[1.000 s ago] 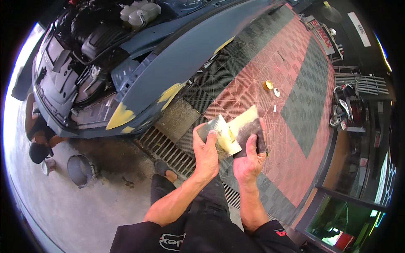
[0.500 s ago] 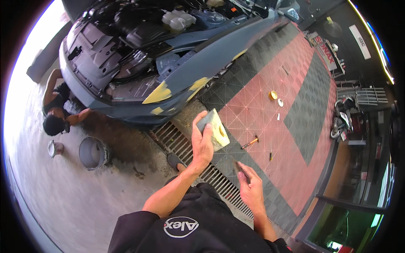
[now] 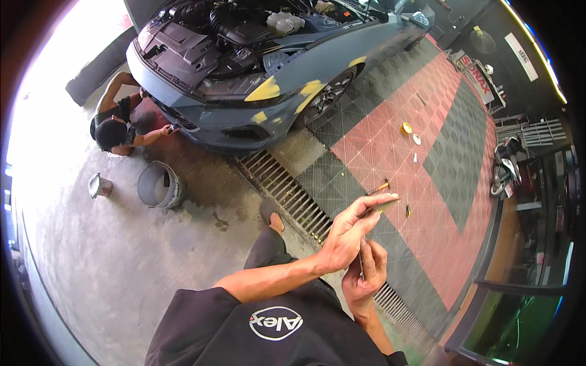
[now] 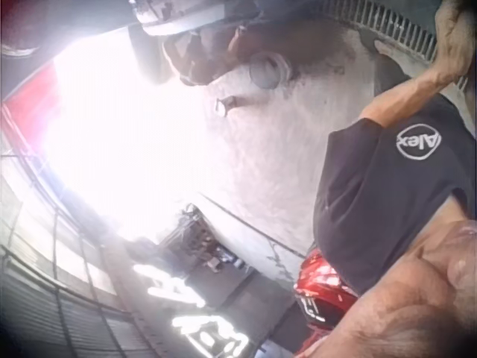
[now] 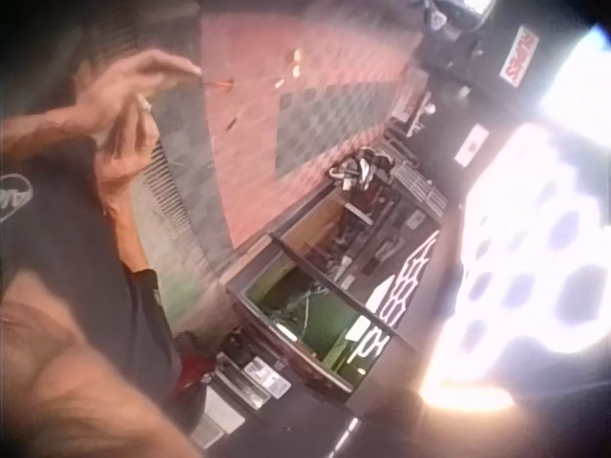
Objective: The person sands yellow filler patches on the front bumper and fender of a dark gray car using a sanding block and sandpaper. The person moves around the front of the vehicle, sanding different areas of the filler to smooth the surface.
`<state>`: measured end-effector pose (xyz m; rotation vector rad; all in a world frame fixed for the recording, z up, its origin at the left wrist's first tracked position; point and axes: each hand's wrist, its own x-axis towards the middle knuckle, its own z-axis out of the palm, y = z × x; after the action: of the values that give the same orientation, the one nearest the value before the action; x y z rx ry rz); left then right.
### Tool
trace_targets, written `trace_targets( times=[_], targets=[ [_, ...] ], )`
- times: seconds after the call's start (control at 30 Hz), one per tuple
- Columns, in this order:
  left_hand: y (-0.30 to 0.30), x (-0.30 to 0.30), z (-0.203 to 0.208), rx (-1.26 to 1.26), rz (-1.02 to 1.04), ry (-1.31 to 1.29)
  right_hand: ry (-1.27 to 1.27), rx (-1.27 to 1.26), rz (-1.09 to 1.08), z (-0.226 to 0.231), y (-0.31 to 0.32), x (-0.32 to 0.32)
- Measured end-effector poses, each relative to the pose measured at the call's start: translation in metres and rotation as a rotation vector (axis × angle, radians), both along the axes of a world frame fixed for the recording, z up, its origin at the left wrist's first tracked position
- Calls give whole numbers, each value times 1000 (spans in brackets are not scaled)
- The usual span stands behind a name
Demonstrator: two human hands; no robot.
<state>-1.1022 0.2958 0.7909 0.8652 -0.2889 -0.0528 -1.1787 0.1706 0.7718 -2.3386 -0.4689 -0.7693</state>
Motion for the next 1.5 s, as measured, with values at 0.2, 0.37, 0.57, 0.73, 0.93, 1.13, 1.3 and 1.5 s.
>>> trace_targets(
  times=[0.2, 0.37, 0.57, 0.73, 0.93, 1.13, 1.3, 1.5],
  targets=[
    [16, -93, 45, -43, -26, 129, -108, 35, -25, 41, 18, -64],
    [45, -160, 56, -1, 60, 195, -120, 212, -71, 43, 62, -116],
    [114, -241, 44, 130, 105, 176, -61, 389, -142, 35, 145, -189],
    [169, -357, -9, 509, 0, 120, 227, 811, -296, 52, 178, -217],
    [272, -422, -21, 156, -68, 438, 299, 1265, -295, 37, 152, -316],
    [246, -510, -32, -11, -567, 778, 775, 1266, -108, 41, 169, -405],
    [247, -552, -10, -57, -587, 760, 794, 805, -33, 0, 129, -509],
    [238, -604, 8, -136, -523, 609, 856, 131, -499, -7, 91, -624]
  ],
)
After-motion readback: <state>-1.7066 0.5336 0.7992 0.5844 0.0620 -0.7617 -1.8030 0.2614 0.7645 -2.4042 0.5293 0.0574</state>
